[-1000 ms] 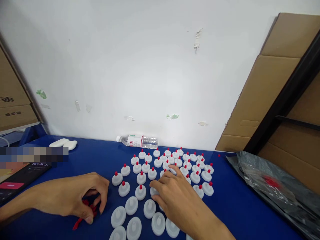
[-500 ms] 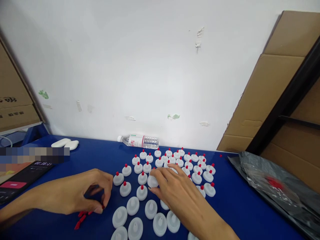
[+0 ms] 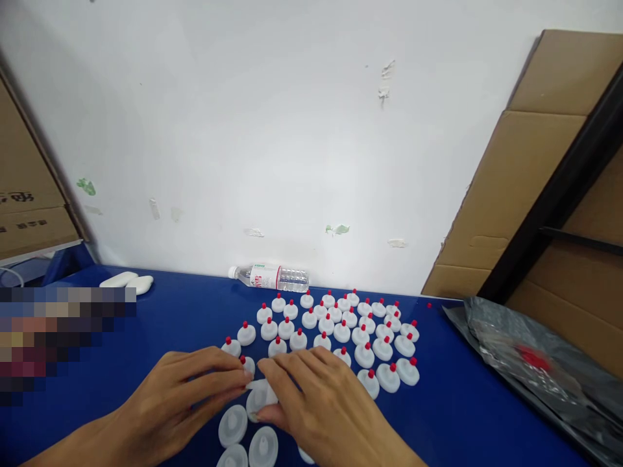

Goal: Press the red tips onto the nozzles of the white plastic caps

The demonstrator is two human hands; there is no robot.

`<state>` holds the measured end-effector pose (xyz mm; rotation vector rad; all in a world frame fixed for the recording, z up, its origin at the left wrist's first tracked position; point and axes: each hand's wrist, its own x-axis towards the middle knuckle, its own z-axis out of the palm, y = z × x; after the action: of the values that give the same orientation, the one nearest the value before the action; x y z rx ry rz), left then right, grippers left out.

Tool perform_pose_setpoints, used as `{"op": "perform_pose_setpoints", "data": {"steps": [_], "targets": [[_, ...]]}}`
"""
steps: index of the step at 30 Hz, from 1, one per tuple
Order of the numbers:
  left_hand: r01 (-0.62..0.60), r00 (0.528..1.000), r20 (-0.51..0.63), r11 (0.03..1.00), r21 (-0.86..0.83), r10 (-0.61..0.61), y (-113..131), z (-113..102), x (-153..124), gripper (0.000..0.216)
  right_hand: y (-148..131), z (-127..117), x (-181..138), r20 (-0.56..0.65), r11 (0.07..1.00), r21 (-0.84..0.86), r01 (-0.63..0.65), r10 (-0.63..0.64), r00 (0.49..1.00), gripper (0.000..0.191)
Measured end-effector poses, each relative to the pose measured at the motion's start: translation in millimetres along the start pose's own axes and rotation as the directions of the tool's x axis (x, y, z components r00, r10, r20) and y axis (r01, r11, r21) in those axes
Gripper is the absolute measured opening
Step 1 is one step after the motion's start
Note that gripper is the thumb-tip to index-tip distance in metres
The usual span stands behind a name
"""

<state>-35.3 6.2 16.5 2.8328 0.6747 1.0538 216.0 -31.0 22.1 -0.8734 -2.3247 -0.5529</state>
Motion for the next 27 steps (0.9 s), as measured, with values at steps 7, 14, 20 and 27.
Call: {"op": "perform_pose_setpoints", "data": {"steps": [7,14,20,27], "targets": [[-0.005,0.998,-0.056,1.000,-0.023,0.004,1.4,4.6,-1.3,0.016,-4.2,-1.3,1.5,-0.020,0.999,0.009,0.044,-0.044,0.999,0.039],[-0.012,0.999,0.036,1.000,0.002,0.011,6.3,4.4,5.5,0.022,-10.3,-1.2,2.6,-0.047,0.997,0.054,0.048,-0.045,0.998,0.038],[-0.017,1.000,-0.018,1.000,0.015,0.017,18.1,-0.1,5.9,0.036,-14.9,-6.2,5.1,-0.076,0.998,0.051,0.040,-0.036,0.996,0.038],[-0.015,0.999,-0.045,1.000,0.012,0.015,8.6,-6.7,6.5,0.015,-9.9,-9.7,7.6,-0.093,0.998,0.064,-0.008,0.014,0.996,0.023]]}}
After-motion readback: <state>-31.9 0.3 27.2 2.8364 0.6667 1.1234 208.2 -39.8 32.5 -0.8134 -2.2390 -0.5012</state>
